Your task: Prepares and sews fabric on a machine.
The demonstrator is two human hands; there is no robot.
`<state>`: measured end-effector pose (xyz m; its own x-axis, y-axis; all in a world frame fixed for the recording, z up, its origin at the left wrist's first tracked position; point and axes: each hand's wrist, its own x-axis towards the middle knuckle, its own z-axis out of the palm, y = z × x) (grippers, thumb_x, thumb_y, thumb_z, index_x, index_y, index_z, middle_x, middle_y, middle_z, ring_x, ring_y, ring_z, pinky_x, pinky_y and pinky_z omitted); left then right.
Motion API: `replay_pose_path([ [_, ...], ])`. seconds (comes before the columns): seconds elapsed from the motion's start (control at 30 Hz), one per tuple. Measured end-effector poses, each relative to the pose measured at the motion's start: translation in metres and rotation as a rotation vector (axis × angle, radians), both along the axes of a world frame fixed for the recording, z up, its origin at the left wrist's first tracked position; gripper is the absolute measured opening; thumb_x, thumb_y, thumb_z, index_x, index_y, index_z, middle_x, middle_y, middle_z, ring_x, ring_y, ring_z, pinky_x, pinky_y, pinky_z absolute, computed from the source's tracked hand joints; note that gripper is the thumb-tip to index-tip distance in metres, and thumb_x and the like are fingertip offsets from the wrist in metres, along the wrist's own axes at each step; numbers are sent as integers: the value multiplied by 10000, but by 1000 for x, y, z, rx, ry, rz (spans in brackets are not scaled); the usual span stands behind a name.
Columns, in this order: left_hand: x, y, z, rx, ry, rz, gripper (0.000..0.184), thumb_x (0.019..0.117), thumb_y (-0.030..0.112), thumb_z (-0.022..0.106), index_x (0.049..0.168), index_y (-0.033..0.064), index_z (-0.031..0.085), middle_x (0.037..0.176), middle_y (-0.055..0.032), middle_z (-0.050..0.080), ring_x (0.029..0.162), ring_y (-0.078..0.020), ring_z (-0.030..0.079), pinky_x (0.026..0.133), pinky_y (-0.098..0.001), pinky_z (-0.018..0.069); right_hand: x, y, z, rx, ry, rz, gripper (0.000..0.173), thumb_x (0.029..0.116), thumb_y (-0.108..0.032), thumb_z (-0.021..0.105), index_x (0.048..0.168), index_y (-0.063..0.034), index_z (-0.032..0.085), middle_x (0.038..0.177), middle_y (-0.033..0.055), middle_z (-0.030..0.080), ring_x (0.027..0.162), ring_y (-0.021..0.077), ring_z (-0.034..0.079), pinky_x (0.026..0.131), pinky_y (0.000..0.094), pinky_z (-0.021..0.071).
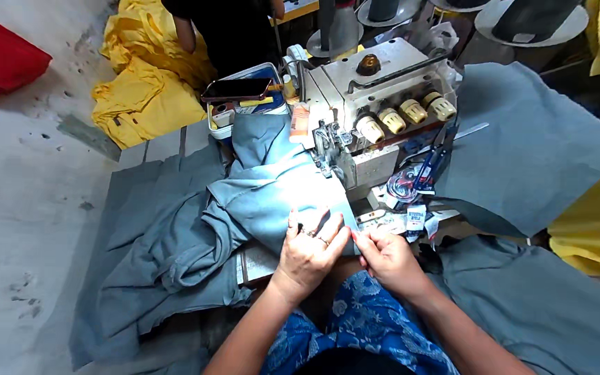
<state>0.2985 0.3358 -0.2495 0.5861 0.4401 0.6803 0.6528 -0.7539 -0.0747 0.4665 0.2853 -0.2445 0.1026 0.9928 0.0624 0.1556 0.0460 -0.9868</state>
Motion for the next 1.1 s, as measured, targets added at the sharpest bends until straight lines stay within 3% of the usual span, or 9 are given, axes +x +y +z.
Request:
replay_pose_path([
  [0.27,-13,54,39,-136,141,-71,331,883,-43,649,1144,116,775,1255,-61,728,1234,-294,641,1037,-565,442,-7,65,12,-31,-79,-82,275,1031,-102,566,776,-21,628,611,-41,558,491,-24,507,503,145,450],
  [0.4,-24,82,44,-313,153,-110,334,957,-3,545,1216,78,739,1329,-87,682,1274,-264,619,1060,-497,479,-8,72,8,32,-180,-121,311,1003,-147,579,714,-41,618,608,-48,551,507,-24,498,518,160,436],
  [0.47,-25,91,44,-384,151,-32,357,982,66,506,1265,90,724,1383,-78,659,1273,-287,625,982,-537,503,-8,70,8,38,-182,-124,302,1006,-144,576,736,-19,632,625,-28,564,521,-13,515,534,169,455],
  [0.57,-24,95,42,-415,74,65,384,965,46,506,1278,94,724,1366,-101,668,1287,-317,618,1040,-567,481,-8,69,10,17,-158,-121,294,1009,-129,572,749,-4,631,630,-15,569,523,-1,524,540,177,465],
  [0.7,-21,67,34,-338,-33,176,444,865,7,526,1247,78,741,1312,-140,692,1235,-373,639,1025,-574,470,-8,65,12,1,-95,-105,289,1023,-119,567,771,-2,646,624,-31,576,519,-22,532,539,151,469],
  [0.93,8,-26,12,-260,-262,328,443,753,4,614,1174,-15,749,1149,-271,676,960,-396,694,810,-478,577,-19,44,1,-28,126,41,311,1072,-154,486,940,33,696,682,-30,655,489,-34,523,480,144,456],
  [1.0,24,-42,3,-320,-290,307,401,799,8,620,1179,-50,734,1127,-282,673,928,-376,694,798,-438,585,-22,41,-4,51,146,34,247,1040,-127,508,994,21,700,745,-44,649,602,-62,564,580,118,480],
  [1.07,41,-52,-1,-406,-292,265,298,841,6,623,1098,-74,749,1110,-298,696,939,-391,726,816,-428,605,-21,39,-7,163,128,-28,218,980,-65,557,991,58,736,878,37,728,799,-55,637,770,113,512],
  [1.1,48,-53,-6,-429,-295,232,281,842,19,627,1074,-74,756,1118,-302,700,949,-397,731,826,-426,605,-19,41,-10,214,101,-77,209,965,-47,560,958,65,737,874,52,733,815,-52,643,791,115,512],
])
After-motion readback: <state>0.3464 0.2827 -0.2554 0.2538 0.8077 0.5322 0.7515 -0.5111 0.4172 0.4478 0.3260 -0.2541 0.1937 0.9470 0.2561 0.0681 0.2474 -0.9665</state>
